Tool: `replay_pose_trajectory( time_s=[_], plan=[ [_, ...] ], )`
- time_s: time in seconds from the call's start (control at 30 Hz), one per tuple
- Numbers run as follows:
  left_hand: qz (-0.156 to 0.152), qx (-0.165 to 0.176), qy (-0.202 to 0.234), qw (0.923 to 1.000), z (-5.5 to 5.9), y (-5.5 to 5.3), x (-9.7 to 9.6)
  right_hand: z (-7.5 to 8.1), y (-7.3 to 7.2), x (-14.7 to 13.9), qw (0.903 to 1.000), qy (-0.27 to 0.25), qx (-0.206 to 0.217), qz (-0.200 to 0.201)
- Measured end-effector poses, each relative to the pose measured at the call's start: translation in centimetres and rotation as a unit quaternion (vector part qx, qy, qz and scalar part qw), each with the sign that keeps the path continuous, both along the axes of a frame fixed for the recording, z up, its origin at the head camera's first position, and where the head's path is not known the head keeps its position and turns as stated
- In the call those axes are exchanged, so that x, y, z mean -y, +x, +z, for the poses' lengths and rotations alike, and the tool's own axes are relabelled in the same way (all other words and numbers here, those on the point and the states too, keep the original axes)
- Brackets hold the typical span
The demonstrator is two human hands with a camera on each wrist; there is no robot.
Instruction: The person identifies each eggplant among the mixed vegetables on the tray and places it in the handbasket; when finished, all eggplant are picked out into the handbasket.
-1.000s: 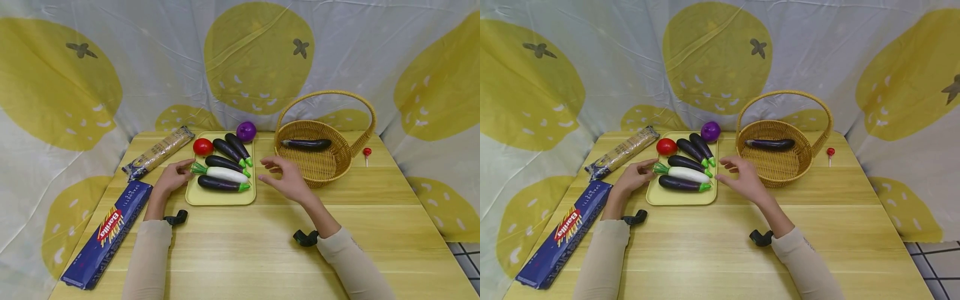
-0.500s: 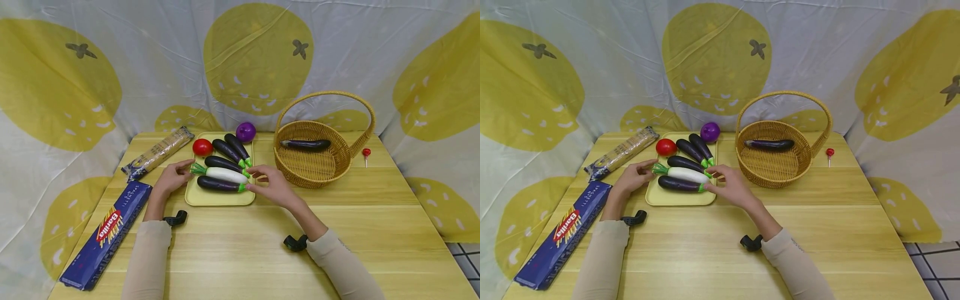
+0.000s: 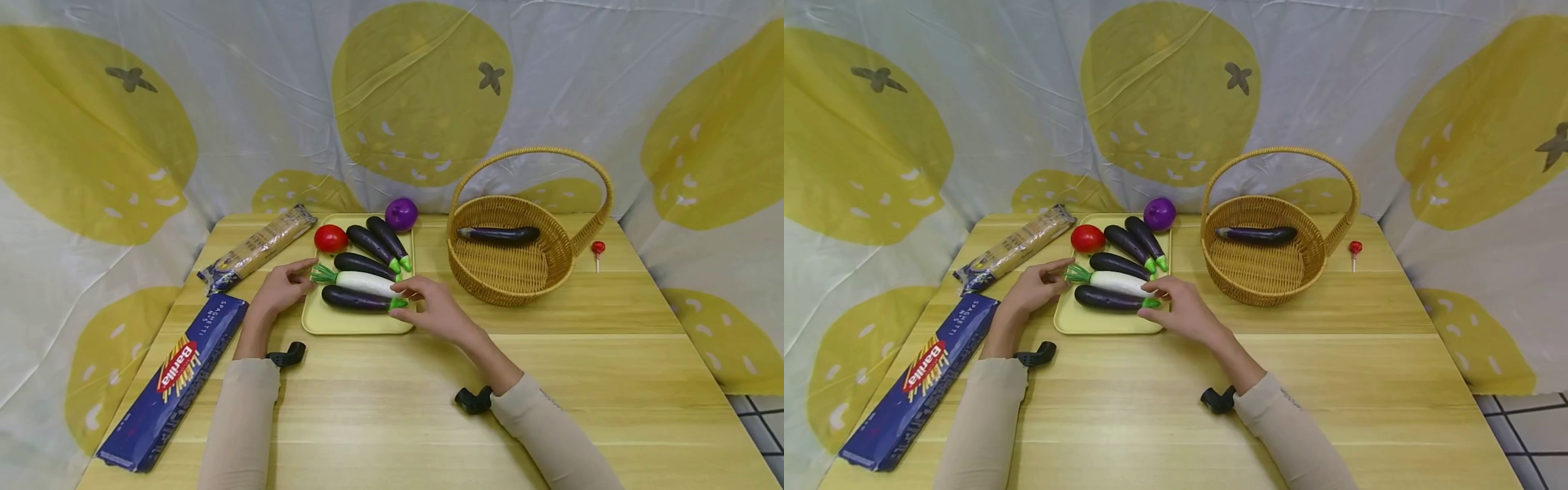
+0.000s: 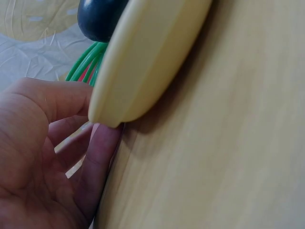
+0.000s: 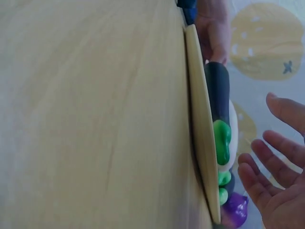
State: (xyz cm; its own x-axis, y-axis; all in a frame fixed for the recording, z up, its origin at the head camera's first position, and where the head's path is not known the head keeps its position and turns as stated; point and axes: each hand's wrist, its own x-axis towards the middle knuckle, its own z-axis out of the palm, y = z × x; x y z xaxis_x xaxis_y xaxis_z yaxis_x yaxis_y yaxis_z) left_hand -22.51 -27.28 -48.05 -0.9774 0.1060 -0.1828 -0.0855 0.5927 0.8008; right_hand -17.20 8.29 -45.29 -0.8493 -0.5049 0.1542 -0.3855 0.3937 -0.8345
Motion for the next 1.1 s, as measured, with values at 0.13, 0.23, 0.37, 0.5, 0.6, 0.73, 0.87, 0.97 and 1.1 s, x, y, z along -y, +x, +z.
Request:
replay_pose_trajectory(
  time_s=[0.13, 0.23, 0.37, 0.5, 0.6, 0.73, 0.87, 0.97, 1.1],
  plan=[
    [0.003, 0.004, 0.003, 1.0000, 0.0, 0.0, 0.1, -0.1, -0.1, 0.6, 0.9999, 0.007, -0.006, 0.009],
    [0.005, 0.004, 0.004, 1.0000, 0.1, -0.1, 0.1, -0.2, -0.2, 1.0, 0.9998, 0.012, -0.009, 0.016],
    [0.005, 0.002, 0.006, 1.0000, 0.2, -0.1, 0.1, -0.4, -0.3, 1.5, 0.9990, 0.035, -0.018, 0.019],
    [0.005, 0.001, 0.008, 1.0000, 0.3, -0.1, 0.0, -0.5, -0.3, 1.8, 0.9974, 0.064, -0.027, 0.020],
    [0.005, 0.002, 0.008, 1.0000, 0.3, -0.1, 0.0, -0.7, -0.4, 2.1, 0.9962, 0.078, -0.033, 0.023],
    [0.002, 0.002, 0.011, 0.9999, 0.1, 0.0, 0.0, -1.0, -0.5, 2.7, 0.9936, 0.103, -0.041, 0.021],
    [0.001, -0.001, 0.013, 0.9999, 0.0, 0.0, 0.0, -1.1, -0.4, 3.2, 0.9890, 0.138, -0.053, 0.013],
    [0.005, -0.001, 0.010, 0.9999, -0.1, 0.0, -0.1, -0.9, -0.3, 3.5, 0.9845, 0.163, -0.064, 0.011],
    [0.006, -0.002, 0.007, 1.0000, -0.1, 0.1, -0.2, -0.8, -0.1, 3.9, 0.9800, 0.186, -0.070, 0.011]
  ],
)
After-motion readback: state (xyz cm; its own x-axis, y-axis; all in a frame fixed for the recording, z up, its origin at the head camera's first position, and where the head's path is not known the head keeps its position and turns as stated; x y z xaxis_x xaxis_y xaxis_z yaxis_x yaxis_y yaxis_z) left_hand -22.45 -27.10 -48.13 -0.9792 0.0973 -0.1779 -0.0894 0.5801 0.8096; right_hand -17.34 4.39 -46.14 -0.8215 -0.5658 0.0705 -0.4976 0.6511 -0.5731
